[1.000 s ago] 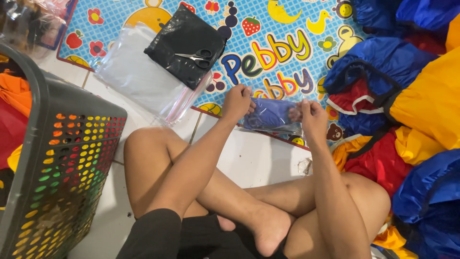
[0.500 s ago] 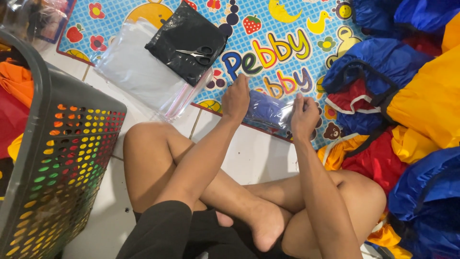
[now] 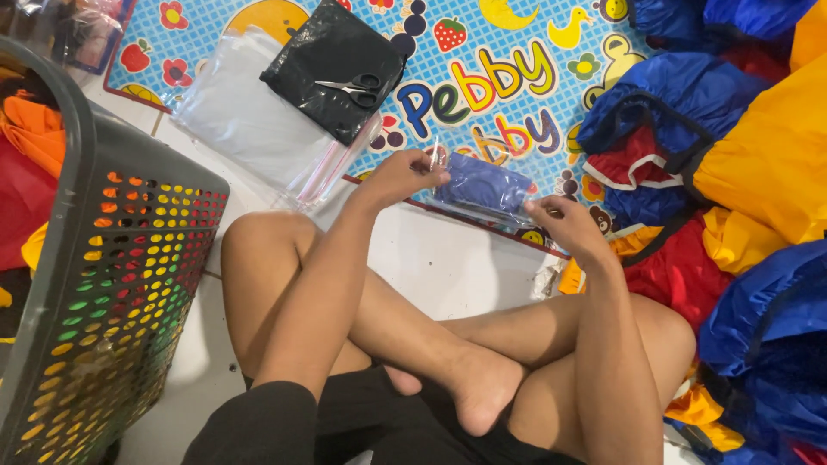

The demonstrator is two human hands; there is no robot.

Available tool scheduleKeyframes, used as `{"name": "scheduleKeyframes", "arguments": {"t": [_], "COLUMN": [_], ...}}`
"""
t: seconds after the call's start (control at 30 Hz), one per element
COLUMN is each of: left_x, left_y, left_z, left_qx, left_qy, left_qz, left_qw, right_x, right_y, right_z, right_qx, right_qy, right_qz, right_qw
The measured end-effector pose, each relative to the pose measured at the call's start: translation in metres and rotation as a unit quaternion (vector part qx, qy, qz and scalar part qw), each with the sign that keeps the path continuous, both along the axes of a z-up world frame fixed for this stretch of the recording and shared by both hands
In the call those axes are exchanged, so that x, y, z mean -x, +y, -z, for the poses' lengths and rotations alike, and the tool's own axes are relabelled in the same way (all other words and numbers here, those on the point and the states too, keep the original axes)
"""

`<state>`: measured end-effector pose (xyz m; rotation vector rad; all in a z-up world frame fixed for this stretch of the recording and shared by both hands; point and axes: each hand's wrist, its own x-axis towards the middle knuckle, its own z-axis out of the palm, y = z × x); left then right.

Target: The person sits on the floor and folds a blue piece of fabric into a compact square. They then place the folded fabric into a clear plastic bag and seal it.

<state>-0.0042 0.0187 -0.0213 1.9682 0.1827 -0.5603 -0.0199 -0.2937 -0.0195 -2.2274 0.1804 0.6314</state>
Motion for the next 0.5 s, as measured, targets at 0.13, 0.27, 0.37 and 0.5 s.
{"name": "scheduleKeyframes", "arguments": {"t": [0.13, 0.27, 0.37, 0.5], "left_x": [0.005, 0.001, 0.0, 0.018], "left_y": [0.0, -0.003, -0.006, -0.008], "left_z": [-0.01, 0.012, 0.0, -0.019], "left_qx": [0.025, 0.206, 0.317, 0.172], "left_qy": [-0.007, -0.045, 0.0, -0.011], "left_qz": [0.026, -0.012, -0.033, -0.01], "left_qw": [0.999, 0.977, 0.948, 0.985], "right_x": [0.01, 0.004, 0.001, 0.014], "right_y": [0.001, 0.004, 0.008, 0.022], "right_z": [-0.005, 0.01, 0.017, -0.004], "right_qx": [-0.048, -0.184, -0.254, -0.269], "right_qy": [-0.025, -0.071, -0.034, 0.024], "right_qz": [-0.006, 0.042, 0.077, 0.082], "right_qw": [0.999, 0.979, 0.964, 0.959]}}
